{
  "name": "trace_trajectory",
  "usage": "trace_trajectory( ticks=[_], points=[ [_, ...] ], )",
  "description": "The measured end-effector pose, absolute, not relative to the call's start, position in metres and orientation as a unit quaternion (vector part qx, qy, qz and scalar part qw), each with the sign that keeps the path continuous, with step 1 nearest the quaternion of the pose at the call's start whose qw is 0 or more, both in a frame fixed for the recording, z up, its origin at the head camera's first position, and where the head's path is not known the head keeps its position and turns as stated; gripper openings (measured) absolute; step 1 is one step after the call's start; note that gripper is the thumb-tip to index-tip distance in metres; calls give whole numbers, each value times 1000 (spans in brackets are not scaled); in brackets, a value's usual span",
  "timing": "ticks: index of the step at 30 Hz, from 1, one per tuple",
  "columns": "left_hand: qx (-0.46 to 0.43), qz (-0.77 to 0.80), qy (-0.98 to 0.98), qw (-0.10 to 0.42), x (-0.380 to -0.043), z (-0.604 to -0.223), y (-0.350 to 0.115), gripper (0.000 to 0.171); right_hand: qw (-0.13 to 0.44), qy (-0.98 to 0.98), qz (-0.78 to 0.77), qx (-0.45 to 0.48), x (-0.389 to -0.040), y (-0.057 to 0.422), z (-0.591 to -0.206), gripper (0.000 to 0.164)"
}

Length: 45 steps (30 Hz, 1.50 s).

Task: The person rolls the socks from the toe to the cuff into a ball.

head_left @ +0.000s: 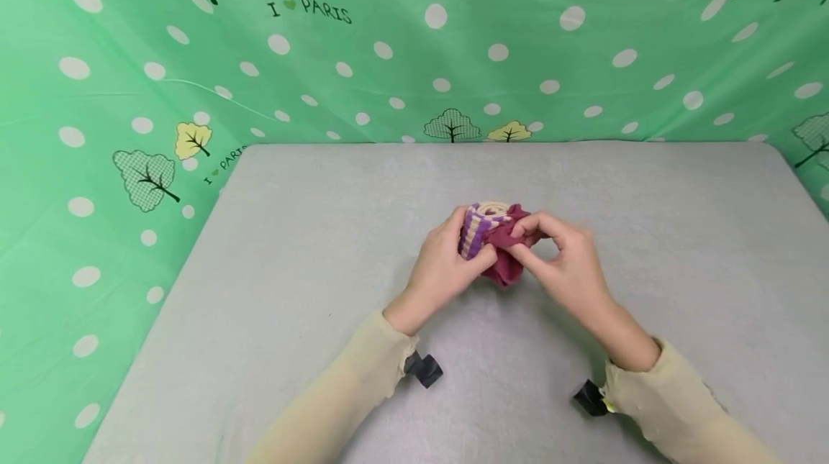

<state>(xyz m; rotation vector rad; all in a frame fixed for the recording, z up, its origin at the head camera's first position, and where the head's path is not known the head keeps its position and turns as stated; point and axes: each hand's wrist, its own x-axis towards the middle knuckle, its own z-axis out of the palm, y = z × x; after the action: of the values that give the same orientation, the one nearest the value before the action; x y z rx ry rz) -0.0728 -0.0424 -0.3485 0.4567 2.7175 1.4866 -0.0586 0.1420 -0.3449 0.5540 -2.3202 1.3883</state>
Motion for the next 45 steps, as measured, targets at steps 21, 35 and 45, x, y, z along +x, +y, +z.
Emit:
trace_trajectory(
  ticks=[21, 35, 45],
  points=[
    [273, 512, 813, 33, -77, -347, -58, 55, -6, -676, 716, 177, -65, 160, -326, 16],
    [425, 481, 766, -18, -71, -338, -62, 54, -175, -618, 732, 226, -75, 168, -327, 23],
    [452, 451, 767, -60, -66, -333, -58, 57, -319, -492, 768, 259, -88, 175, -340, 29]
  ],
)
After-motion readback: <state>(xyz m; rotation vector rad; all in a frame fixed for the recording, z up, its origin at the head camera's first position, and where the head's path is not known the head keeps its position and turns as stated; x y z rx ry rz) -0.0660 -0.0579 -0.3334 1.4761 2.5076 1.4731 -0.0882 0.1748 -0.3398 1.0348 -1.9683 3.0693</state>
